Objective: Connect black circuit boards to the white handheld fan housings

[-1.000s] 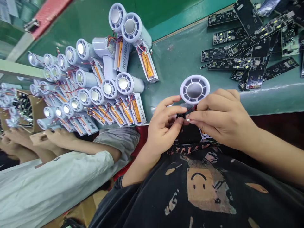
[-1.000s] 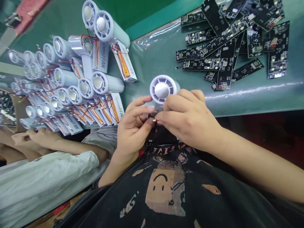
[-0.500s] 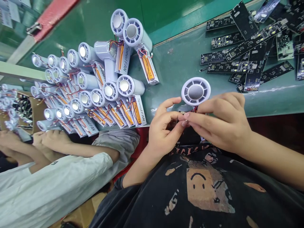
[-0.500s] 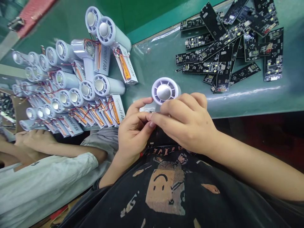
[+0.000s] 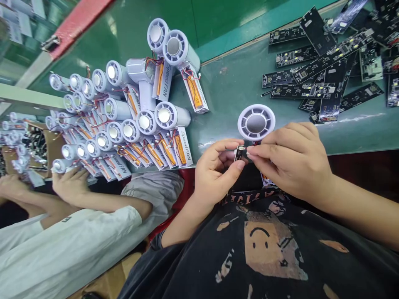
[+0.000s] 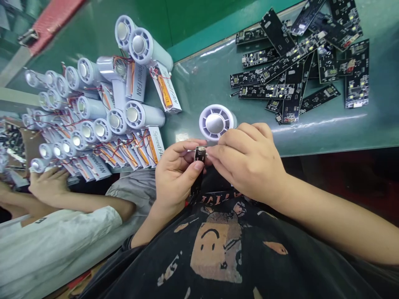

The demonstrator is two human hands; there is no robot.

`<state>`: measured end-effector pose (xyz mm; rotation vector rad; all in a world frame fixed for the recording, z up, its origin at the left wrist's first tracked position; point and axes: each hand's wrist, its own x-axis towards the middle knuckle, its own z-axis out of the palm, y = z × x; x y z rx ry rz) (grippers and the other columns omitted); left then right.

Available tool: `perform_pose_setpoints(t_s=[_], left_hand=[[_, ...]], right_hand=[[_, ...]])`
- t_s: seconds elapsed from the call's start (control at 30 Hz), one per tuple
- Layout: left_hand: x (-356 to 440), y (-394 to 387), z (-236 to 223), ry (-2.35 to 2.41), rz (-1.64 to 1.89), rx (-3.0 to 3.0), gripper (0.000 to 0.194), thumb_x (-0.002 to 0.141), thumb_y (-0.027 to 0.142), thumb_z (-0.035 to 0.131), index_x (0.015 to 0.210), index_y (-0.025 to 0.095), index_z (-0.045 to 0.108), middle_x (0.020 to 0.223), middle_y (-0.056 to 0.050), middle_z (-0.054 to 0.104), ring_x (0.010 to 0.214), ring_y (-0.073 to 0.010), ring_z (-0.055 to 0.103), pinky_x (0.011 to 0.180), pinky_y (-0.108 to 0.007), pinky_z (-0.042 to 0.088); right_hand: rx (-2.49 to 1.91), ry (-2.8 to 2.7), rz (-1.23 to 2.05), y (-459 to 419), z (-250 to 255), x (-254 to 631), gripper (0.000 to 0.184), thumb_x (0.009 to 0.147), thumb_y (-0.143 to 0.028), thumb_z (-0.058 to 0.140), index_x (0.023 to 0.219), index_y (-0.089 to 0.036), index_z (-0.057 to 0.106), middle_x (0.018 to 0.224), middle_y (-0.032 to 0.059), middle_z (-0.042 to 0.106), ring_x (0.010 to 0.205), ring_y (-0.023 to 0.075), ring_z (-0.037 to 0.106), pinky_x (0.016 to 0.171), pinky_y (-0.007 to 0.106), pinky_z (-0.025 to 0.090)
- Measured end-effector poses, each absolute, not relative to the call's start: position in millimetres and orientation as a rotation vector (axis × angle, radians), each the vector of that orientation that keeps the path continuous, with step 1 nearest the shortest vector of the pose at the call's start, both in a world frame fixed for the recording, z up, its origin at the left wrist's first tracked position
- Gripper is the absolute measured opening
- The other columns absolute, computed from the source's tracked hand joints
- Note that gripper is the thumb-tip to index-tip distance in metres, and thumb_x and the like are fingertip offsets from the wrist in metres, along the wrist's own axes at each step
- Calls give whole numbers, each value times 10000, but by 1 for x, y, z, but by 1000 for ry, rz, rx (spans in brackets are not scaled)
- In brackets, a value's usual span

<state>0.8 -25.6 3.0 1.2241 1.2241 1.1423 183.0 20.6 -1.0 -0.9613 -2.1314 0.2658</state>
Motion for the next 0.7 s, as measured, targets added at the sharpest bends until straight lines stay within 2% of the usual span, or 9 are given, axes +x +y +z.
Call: perform_pose_setpoints(t_s=[0.27,0.5,0.7], left_hand=[[-1,-25,2,1307,1150,1461,268,853,181,719,1112,240,679,1142,-50,634,969,-135,654,778,-231,591],[0,-25,5,1368,1118,1648,299,834,143,722,1114,243,696,1115,-49,683,972,-144,661,727,-224,577],[1,-25,3,1310,1185,1651,352,803,60,715,1097,254,714,1071,-41,710,948,-137,675,723,-227,592]], right_hand=[[-993,-2109,314,20,2,182,129,915,-228,638,804,-212,702,744,17,680,698,178,504,675,354,356],[-1057,-2154,347,20,7,180,271,942,-217,578,686,-203,665,721,19,653,693,165,517,680,338,369],[-916,-2202,440,30,5,189,203,942,-216,591,761,-222,683,764,4,657,744,160,569,702,322,417]])
